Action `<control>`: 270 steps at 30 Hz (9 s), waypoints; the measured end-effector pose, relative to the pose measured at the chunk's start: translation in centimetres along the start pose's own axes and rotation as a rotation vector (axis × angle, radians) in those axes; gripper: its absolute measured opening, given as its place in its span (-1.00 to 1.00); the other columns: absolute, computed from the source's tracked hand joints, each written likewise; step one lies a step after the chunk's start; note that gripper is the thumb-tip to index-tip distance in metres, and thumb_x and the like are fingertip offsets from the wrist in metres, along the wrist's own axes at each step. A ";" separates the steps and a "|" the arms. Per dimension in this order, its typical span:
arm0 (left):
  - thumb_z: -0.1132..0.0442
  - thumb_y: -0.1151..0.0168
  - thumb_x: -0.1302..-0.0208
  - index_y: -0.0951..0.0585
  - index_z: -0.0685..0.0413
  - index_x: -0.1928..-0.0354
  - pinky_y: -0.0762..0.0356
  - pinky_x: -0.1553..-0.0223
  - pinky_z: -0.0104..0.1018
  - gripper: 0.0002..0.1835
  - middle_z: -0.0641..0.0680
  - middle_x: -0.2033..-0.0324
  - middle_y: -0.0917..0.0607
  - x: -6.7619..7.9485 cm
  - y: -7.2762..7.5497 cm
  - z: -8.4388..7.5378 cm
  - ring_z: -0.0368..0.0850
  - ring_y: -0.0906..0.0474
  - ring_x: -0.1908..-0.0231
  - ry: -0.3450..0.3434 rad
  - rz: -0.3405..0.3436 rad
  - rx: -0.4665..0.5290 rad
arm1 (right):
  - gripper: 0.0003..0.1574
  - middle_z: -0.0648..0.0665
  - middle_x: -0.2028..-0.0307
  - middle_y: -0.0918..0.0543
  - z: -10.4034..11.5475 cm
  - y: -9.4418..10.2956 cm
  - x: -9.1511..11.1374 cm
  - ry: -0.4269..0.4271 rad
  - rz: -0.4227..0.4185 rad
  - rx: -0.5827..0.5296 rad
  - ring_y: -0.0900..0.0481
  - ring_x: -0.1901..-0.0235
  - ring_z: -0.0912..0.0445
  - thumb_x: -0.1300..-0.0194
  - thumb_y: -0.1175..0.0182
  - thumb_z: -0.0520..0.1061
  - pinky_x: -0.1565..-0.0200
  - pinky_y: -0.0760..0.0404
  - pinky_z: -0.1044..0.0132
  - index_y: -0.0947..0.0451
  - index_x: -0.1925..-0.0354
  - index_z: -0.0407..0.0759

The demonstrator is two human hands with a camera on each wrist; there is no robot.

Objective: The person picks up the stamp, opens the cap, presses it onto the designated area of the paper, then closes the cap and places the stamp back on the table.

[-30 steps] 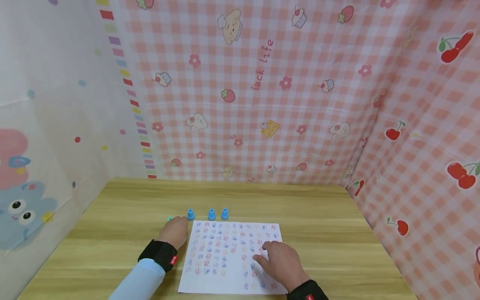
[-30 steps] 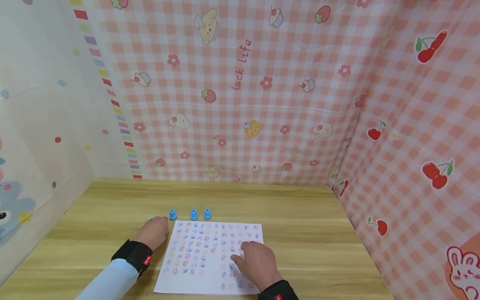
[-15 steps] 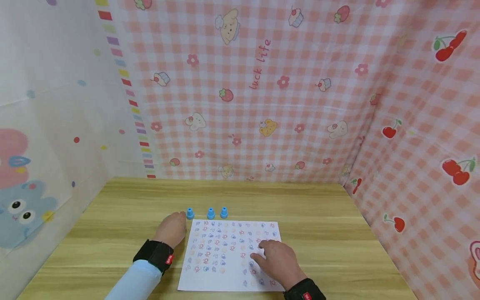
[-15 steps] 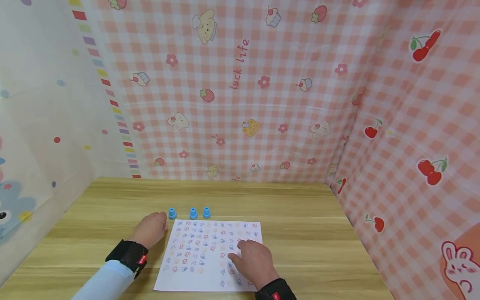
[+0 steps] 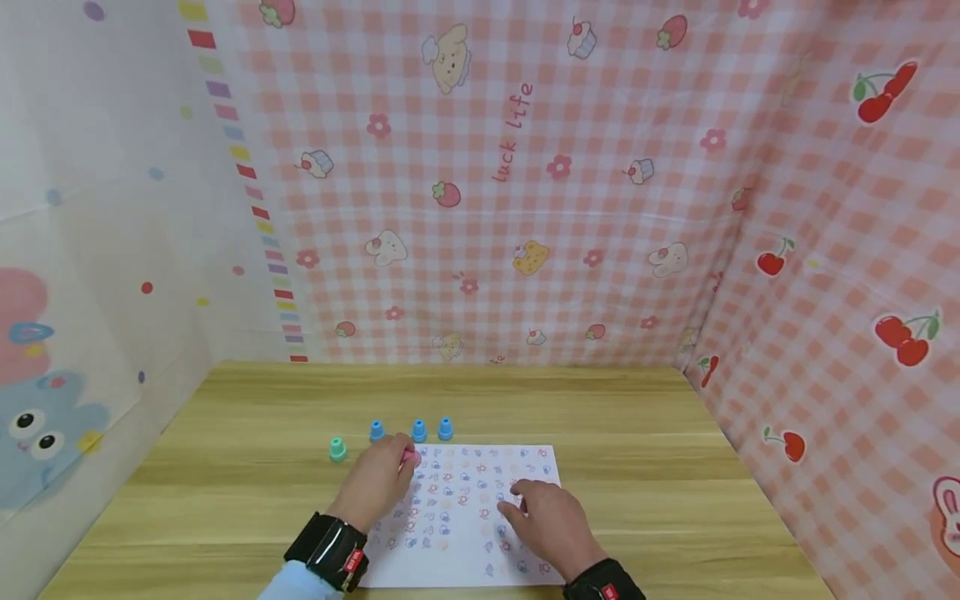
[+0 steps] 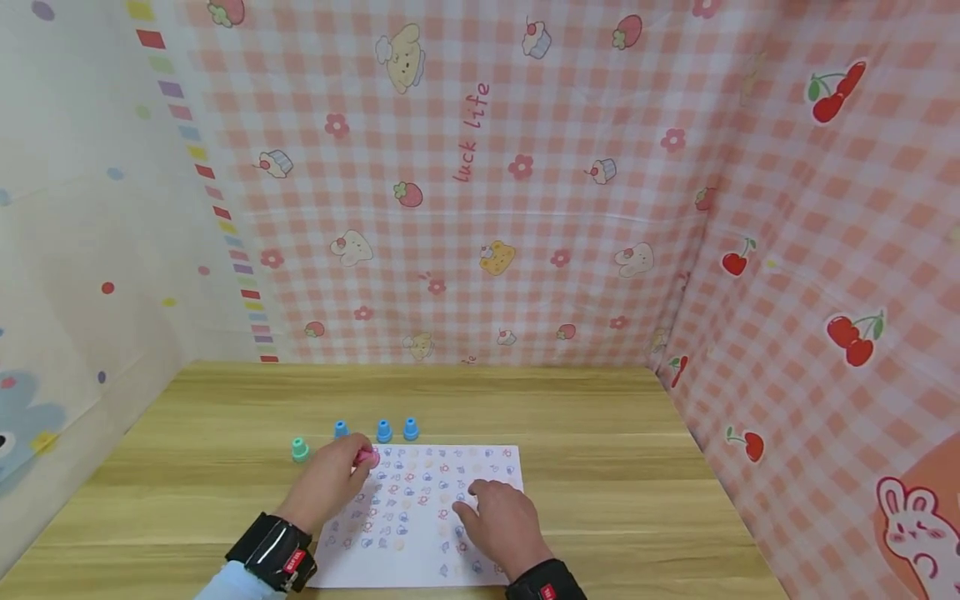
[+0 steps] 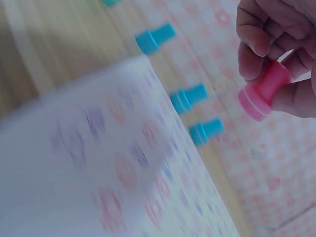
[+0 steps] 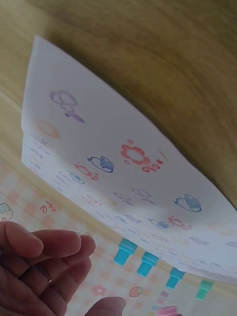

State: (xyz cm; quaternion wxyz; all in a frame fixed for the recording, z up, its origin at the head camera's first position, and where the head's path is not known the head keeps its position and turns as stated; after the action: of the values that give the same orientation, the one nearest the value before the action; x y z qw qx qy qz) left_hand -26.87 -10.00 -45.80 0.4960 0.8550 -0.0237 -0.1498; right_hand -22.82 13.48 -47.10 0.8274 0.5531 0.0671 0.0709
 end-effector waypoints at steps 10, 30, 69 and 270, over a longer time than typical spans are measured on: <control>0.23 -0.27 -0.37 -0.58 0.05 0.19 -0.46 0.36 -0.35 -0.92 -0.12 0.41 -0.53 0.8 -0.8 -3.4 -0.24 -0.41 0.41 -0.084 0.005 0.187 | -0.56 0.06 0.48 -0.59 0.3 0.0 -0.4 -0.056 -0.004 -0.064 -0.44 0.49 0.18 -0.34 -0.27 0.10 0.38 -0.46 0.23 -0.66 0.03 -0.20; 0.20 -0.26 -0.38 -0.56 -0.01 0.21 -0.37 0.47 -0.41 -0.93 -0.18 0.47 -0.47 1.5 -2.5 -6.0 -0.31 -0.37 0.48 -0.191 0.072 0.339 | -0.54 0.00 0.42 -0.62 1.4 -0.5 -1.2 -0.060 -0.024 -0.309 -0.49 0.42 0.15 -0.53 0.00 0.11 0.31 -0.49 0.14 -0.62 0.00 -0.21; 0.22 -0.27 -0.36 -0.53 -0.03 0.21 -0.37 0.56 -0.44 -0.92 -0.14 0.50 -0.59 1.7 -2.8 -5.2 -0.38 -0.37 0.57 -0.194 0.087 0.467 | -0.43 -0.01 0.57 -0.40 3.3 -1.7 -2.0 -0.141 0.083 -0.858 -0.36 0.57 0.13 -0.58 0.14 0.16 0.52 -0.29 0.35 -0.44 0.37 -0.23; 0.19 -0.26 -0.38 -0.47 -0.03 0.20 -0.34 0.52 -0.45 -0.87 -0.19 0.55 -0.49 1.3 -3.2 -9.2 -0.34 -0.35 0.55 -0.237 0.128 0.501 | -0.62 -0.04 0.44 -0.35 1.3 0.1 0.4 -0.200 0.014 -1.079 -0.29 0.48 0.11 -0.61 0.15 0.06 0.48 -0.29 0.36 -0.37 0.13 -0.23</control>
State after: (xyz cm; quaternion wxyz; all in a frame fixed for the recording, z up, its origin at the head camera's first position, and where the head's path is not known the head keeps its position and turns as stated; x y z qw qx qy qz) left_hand -23.37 -0.87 -44.58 0.2713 0.9242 -0.1717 -0.2067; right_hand -22.22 12.40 -46.51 0.9954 0.0549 -0.0617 0.0478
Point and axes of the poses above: each hand's wrist, its own x-axis away from the middle knuckle, its own y-axis out of the back of the hand, z = x × y, the point moved 5 cm from there along -x, towards the middle knuckle
